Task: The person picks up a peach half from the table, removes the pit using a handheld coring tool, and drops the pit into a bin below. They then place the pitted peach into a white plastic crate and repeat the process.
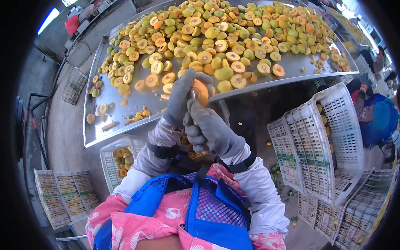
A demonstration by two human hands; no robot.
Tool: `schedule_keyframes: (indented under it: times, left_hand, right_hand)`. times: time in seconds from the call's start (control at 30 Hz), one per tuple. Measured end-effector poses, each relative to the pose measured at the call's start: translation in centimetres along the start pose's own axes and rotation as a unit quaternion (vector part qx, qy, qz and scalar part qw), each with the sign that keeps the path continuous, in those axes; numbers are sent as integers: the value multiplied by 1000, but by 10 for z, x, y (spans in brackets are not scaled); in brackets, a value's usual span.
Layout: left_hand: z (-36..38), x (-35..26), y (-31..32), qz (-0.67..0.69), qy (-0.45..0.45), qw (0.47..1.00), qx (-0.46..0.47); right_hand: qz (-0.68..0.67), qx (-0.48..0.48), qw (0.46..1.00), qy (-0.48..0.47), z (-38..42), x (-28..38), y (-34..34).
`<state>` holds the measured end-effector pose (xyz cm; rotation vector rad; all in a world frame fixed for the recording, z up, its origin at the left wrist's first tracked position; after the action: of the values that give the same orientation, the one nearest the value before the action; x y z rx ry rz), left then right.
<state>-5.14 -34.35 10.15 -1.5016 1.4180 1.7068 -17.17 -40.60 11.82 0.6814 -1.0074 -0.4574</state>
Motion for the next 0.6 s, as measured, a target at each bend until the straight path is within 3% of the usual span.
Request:
schedule_keyframes:
  times: [0.03,0.13,0.2,0.23,0.3,0.33,0.37,0.43,0.5,0.53,0.57,0.6]
  left_hand:
    - [-1,3,-2,-1,-3,1000,-1]
    - [-4,14,-8,26,35,997,62]
    - [-2,19,-11,-54,130,980,143]
    - [0,23,-16,-53,129,981,137]
    - [4,35,-27,45,-20,996,80]
    - [10,38,-31,33,-43,998,9]
    - [21,48,-38,34,-46,998,4]
    - [49,67,-64,-155,106,969,-162]
    - [108,74,-102,-58,145,930,-333]
    - [151,67,-134,-219,88,909,-343]
    - [203,81,-179,-365,79,848,-377]
    - [229,33,-161,-378,-172,774,-477]
  right_hand:
    - [-22,65,997,-32,1,-2,-3]
    - [-64,124,990,-23,-1,-8,-15]
    - [-97,161,982,-7,-7,-17,-26]
    - [-152,200,968,-4,-12,-21,-31]
    - [-209,239,948,3,-22,-30,-40]
    - [-236,254,938,1,-27,-34,-43]
    - [-266,270,926,-1,-33,-41,-47]
    - [-279,274,920,9,-38,-63,-45]
    - [-237,254,938,6,-37,-78,-40]
    - [-264,233,935,32,-42,-85,-44]
    - [-250,193,948,47,-45,-86,-43]
    - [-264,175,947,48,-50,-86,-42]
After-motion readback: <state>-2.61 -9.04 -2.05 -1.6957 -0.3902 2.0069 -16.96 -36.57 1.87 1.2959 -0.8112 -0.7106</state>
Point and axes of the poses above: each hand's wrist, its own z-axis away from the middle knuckle, its own y-axis out of the palm, x = y × z, the point moved 1 cm from there along -z, towards the middle knuckle, and after that the axes turned 13 degrees about x, right-handed, at the moved point
